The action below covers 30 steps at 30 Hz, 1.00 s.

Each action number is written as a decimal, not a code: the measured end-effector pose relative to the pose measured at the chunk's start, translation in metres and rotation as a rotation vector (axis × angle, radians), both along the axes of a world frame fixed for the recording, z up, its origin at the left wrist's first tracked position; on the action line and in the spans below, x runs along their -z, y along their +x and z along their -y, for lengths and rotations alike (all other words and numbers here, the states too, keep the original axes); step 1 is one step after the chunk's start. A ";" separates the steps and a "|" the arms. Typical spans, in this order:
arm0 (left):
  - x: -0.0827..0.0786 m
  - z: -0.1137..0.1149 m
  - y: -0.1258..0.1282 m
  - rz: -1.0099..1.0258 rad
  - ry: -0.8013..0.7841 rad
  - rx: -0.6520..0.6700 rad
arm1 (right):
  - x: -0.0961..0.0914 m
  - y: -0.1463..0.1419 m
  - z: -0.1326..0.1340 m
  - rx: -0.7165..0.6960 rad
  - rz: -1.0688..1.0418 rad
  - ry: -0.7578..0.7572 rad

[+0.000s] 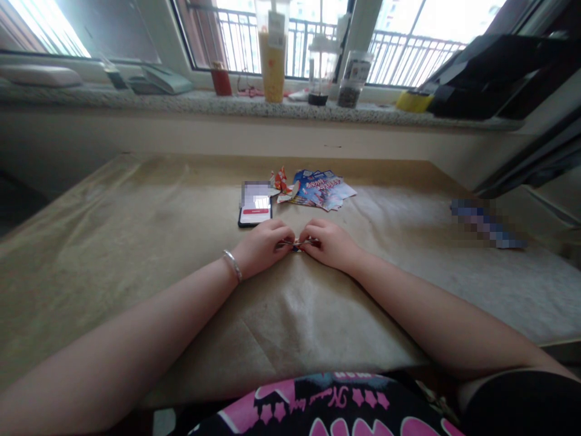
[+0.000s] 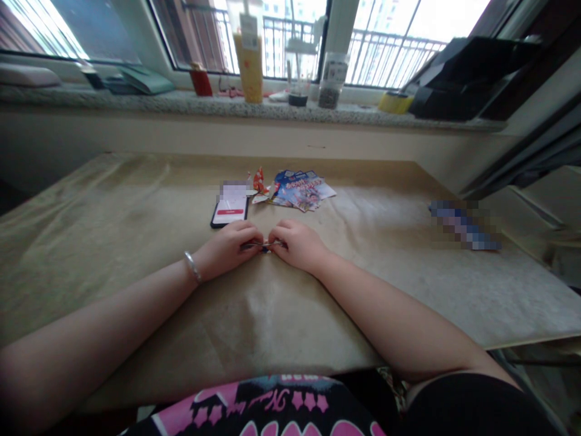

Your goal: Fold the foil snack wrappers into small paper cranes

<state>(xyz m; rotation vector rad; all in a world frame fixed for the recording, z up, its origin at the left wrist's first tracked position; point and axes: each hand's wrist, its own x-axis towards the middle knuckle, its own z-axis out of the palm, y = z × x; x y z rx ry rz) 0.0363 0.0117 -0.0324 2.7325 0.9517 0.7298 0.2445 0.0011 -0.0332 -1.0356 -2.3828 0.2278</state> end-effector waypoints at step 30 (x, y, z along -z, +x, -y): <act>-0.002 0.003 0.003 -0.034 -0.001 -0.063 | 0.001 -0.003 -0.002 0.080 -0.022 -0.067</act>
